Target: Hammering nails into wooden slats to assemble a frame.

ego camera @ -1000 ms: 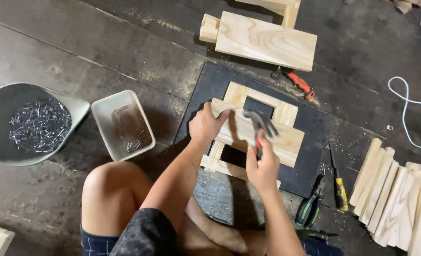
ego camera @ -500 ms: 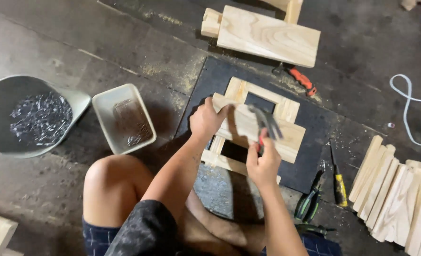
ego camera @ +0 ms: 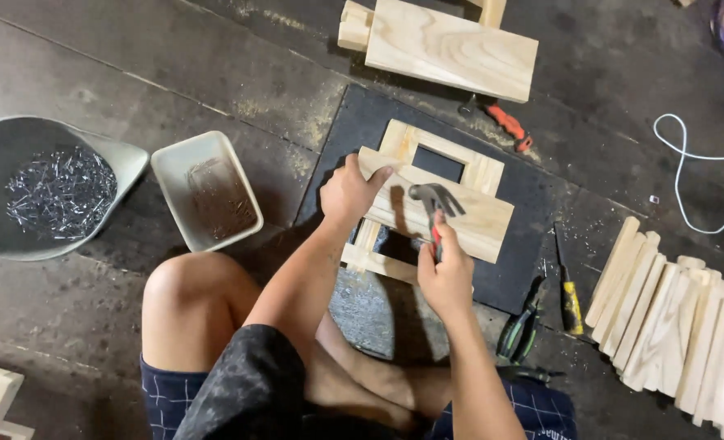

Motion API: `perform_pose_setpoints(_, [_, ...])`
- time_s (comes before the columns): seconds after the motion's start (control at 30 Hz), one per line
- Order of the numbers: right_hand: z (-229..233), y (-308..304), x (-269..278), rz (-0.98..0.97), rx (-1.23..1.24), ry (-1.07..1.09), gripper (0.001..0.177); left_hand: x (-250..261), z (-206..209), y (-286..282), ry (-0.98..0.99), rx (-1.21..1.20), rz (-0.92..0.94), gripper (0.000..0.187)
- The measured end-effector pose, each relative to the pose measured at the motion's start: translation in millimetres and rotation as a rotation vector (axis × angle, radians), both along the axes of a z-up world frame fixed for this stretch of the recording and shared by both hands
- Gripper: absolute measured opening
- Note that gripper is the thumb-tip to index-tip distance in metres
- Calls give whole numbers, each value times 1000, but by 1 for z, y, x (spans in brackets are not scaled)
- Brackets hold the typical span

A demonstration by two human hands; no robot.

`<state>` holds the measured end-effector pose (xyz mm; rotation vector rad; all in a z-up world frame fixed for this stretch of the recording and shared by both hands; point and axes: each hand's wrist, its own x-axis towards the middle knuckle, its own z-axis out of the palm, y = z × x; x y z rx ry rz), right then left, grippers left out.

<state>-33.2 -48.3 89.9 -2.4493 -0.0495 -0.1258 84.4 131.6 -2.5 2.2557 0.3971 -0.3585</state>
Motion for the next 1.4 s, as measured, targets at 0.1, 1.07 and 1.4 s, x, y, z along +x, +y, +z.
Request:
perform_pose_setpoints(0.1, [23, 11, -10, -21, 54, -199, 44, 5, -13, 6, -6, 38, 8, 79])
perform_pose_setpoints(1.07, [-15, 11, -8, -24, -3, -346, 30, -1, -13, 8, 21, 54, 0, 74])
perform_pose_setpoints(1.4, [-55, -5, 7, 34, 46, -291, 31, 7, -13, 5, -44, 60, 11, 76])
